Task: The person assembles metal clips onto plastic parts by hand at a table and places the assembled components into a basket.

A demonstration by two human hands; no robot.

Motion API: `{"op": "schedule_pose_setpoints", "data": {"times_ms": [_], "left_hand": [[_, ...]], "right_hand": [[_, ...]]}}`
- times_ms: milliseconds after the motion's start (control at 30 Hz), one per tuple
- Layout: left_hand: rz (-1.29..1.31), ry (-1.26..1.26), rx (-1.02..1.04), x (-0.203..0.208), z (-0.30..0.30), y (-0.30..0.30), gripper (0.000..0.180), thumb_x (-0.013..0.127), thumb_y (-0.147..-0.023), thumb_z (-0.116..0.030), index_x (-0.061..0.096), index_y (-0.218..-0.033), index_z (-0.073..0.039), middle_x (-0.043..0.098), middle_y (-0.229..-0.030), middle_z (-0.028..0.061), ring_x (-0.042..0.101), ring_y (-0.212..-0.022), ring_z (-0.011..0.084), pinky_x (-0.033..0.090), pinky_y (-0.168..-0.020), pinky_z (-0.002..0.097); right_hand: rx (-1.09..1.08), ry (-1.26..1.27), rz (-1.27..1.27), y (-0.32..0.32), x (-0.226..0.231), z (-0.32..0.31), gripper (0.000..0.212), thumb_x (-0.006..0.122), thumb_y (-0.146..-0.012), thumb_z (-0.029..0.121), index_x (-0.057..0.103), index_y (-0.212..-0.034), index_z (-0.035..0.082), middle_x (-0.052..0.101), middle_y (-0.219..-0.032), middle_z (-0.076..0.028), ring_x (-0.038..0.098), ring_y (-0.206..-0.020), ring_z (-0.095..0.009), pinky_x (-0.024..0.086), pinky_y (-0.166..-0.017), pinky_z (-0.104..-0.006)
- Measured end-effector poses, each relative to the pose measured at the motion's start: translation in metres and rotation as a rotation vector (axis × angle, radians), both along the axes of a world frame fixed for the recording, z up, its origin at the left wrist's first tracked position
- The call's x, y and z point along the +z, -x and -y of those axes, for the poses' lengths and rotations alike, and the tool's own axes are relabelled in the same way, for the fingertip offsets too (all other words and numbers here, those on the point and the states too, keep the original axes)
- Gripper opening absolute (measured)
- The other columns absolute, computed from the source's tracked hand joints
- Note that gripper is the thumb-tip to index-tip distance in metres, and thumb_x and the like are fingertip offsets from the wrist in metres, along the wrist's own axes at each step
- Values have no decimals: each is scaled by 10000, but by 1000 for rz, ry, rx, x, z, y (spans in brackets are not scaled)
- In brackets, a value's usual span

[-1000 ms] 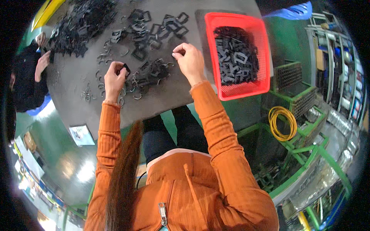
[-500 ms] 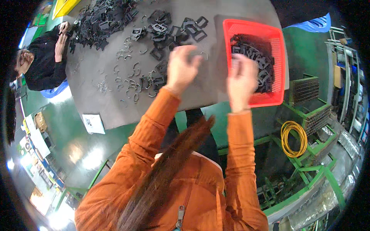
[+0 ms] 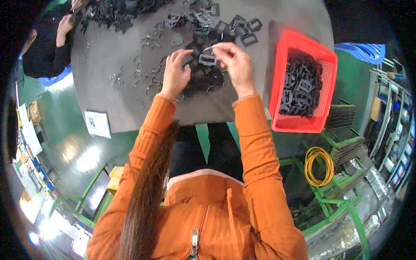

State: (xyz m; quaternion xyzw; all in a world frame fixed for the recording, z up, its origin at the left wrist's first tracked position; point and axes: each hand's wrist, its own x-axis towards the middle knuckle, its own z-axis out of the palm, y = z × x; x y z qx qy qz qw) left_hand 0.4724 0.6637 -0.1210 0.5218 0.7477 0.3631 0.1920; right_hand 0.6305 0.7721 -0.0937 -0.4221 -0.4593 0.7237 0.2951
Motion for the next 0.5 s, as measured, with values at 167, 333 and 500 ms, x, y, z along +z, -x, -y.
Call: {"op": "schedule_pose_setpoints", "data": {"times_ms": [167,333,500], "left_hand": [[-43,-7,61,-8,-11,-13,341,690,-765,-189,614,-1092,-124,584,-1072,89,512,-1007,299,428,-869,384],[-114,37,-16,-17,-30,-18,174,703,-726,-215,697,-896,-184,602,-1019,0,513,-995,255,429,-821,385],[115,-69,166,15,-21,7,97,667,-788,-146,694,-857,-84,617,-891,66,580,-824,223,467,-745,328]], "right_hand": [[-160,134,35,-28,-10,-12,252,669,-823,85,638,-1074,76,609,-883,-15,554,-707,-79,442,-590,-214],[42,-447,606,-18,-42,5,366,721,-748,99,621,-1101,98,600,-906,-60,574,-695,-129,491,-664,-276],[95,-592,608,-10,-36,11,332,696,-753,75,625,-1075,116,592,-877,-50,585,-740,-162,492,-686,-298]]}}
